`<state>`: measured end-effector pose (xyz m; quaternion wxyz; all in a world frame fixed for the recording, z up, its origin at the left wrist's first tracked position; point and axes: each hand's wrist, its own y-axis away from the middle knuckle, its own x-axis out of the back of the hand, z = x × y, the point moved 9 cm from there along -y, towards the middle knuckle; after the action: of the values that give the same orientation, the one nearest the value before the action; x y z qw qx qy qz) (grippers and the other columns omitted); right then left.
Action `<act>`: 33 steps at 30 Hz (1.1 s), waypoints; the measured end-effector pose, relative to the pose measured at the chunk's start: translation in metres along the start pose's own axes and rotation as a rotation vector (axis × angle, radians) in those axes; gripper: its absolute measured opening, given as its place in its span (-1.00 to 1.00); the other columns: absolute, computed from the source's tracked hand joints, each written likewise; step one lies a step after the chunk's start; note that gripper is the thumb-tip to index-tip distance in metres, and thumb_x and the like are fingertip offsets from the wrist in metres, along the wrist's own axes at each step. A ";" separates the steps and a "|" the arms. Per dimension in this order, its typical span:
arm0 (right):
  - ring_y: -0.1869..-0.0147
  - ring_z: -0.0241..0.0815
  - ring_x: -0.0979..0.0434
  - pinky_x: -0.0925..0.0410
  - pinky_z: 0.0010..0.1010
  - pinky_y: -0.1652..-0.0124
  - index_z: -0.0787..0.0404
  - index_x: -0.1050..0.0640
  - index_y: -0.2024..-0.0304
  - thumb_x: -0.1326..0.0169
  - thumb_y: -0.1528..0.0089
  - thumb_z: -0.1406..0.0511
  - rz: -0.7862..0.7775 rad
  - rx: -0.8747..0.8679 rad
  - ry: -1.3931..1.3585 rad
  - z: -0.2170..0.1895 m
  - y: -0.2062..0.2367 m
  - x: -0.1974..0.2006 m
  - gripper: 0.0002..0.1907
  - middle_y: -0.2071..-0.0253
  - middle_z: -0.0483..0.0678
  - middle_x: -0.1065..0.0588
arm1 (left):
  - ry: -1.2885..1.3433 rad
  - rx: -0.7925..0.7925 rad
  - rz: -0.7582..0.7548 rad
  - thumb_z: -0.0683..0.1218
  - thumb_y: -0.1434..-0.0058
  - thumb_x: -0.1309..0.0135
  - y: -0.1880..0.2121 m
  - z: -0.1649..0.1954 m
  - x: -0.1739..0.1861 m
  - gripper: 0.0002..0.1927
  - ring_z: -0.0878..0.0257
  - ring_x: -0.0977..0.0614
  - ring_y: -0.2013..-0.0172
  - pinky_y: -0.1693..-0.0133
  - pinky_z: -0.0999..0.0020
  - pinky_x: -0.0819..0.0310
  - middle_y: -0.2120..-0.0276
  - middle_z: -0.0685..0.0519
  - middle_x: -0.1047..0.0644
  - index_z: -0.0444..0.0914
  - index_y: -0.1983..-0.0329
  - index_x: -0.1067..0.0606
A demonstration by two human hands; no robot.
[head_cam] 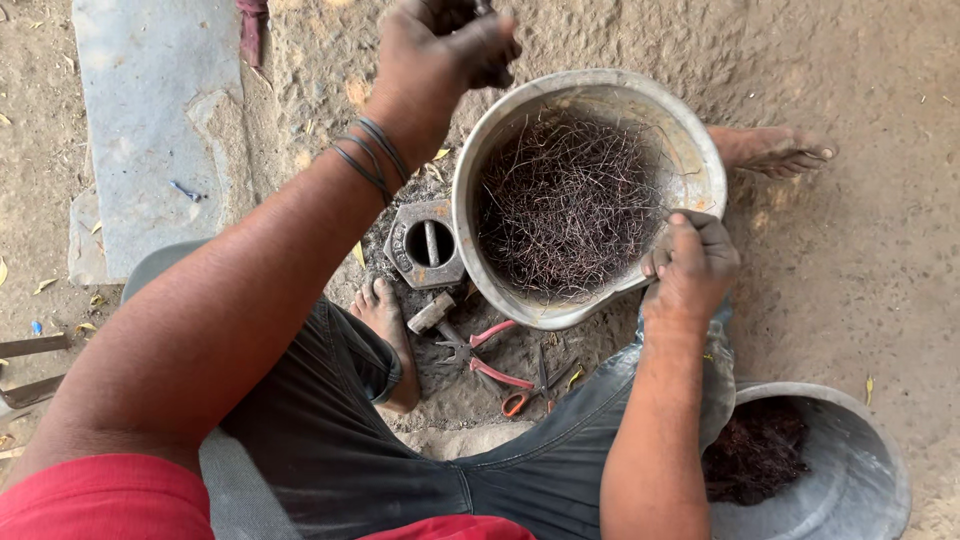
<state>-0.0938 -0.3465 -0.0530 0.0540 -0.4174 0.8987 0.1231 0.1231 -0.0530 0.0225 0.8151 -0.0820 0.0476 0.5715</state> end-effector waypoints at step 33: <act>-0.63 0.11 -0.17 -0.10 -0.12 -0.58 0.22 -0.56 0.04 -0.27 -0.28 0.34 -0.422 0.662 0.987 0.109 0.027 -0.152 -0.77 -0.49 0.20 -0.24 | -0.500 -0.265 -0.010 -0.12 -0.26 -0.19 0.016 0.025 -0.033 -0.86 0.30 -0.66 0.42 0.29 0.29 -0.61 0.47 0.04 -0.58 -0.30 0.26 -0.52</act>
<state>-0.0171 -0.1884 -0.1227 -0.2176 -0.5544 0.7067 -0.3819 0.0966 -0.0738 0.0516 0.7865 -0.0445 -0.2306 0.5713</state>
